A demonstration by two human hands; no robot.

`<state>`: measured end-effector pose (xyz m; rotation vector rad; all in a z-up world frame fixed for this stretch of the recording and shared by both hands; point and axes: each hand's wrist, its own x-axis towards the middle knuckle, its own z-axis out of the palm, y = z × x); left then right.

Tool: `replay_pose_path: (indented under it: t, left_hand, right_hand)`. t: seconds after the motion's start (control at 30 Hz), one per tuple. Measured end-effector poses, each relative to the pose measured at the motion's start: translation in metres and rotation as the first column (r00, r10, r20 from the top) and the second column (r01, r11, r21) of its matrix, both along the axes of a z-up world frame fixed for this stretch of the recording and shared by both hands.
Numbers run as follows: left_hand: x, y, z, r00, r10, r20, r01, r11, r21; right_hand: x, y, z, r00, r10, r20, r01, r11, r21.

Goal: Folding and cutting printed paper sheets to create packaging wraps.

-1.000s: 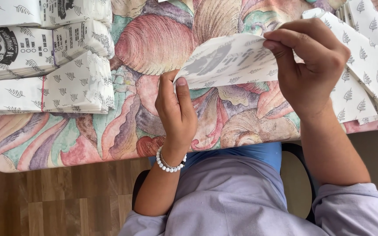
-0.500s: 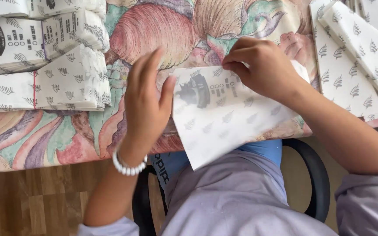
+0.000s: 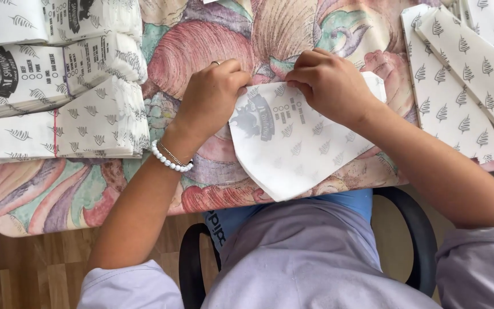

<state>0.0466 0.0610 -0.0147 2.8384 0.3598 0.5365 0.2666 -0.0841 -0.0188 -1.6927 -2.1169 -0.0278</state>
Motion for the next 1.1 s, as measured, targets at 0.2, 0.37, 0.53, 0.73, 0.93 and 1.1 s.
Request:
replay_pose_path:
  t: [0.2, 0.37, 0.53, 0.73, 0.93, 1.1]
  left_hand:
    - [-0.011, -0.002, -0.003, 0.995, -0.066, 0.076, 0.060, 0.995, 0.084]
    - [-0.019, -0.001, 0.003, 0.991, -0.116, 0.068, 0.100, 0.973, 0.208]
    - [-0.022, 0.002, 0.002, 0.987, -0.142, 0.075, 0.112, 0.943, 0.314]
    - [-0.022, 0.003, 0.008, 0.978, -0.200, 0.053, 0.157, 0.885, 0.439]
    - [-0.022, 0.003, 0.010, 0.973, -0.229, 0.041, 0.179, 0.849, 0.498]
    - [-0.026, 0.003, 0.021, 0.982, -0.122, -0.142, 0.178, 0.834, 0.522]
  right_hand:
    - [0.000, 0.002, 0.019, 0.972, 0.055, 0.229, -0.016, 0.986, -0.167]
    - [-0.002, 0.010, 0.037, 0.923, 0.170, 0.345, -0.070, 0.957, -0.282]
    - [0.001, 0.010, 0.035, 0.855, 0.254, 0.452, -0.125, 0.947, -0.296]
    - [-0.005, 0.011, 0.034, 0.827, 0.283, 0.486, -0.136, 0.939, -0.316]
    - [-0.011, 0.009, 0.034, 0.806, 0.285, 0.519, -0.131, 0.941, -0.313]
    - [-0.014, 0.009, 0.035, 0.799, 0.257, 0.543, -0.085, 0.943, -0.321]
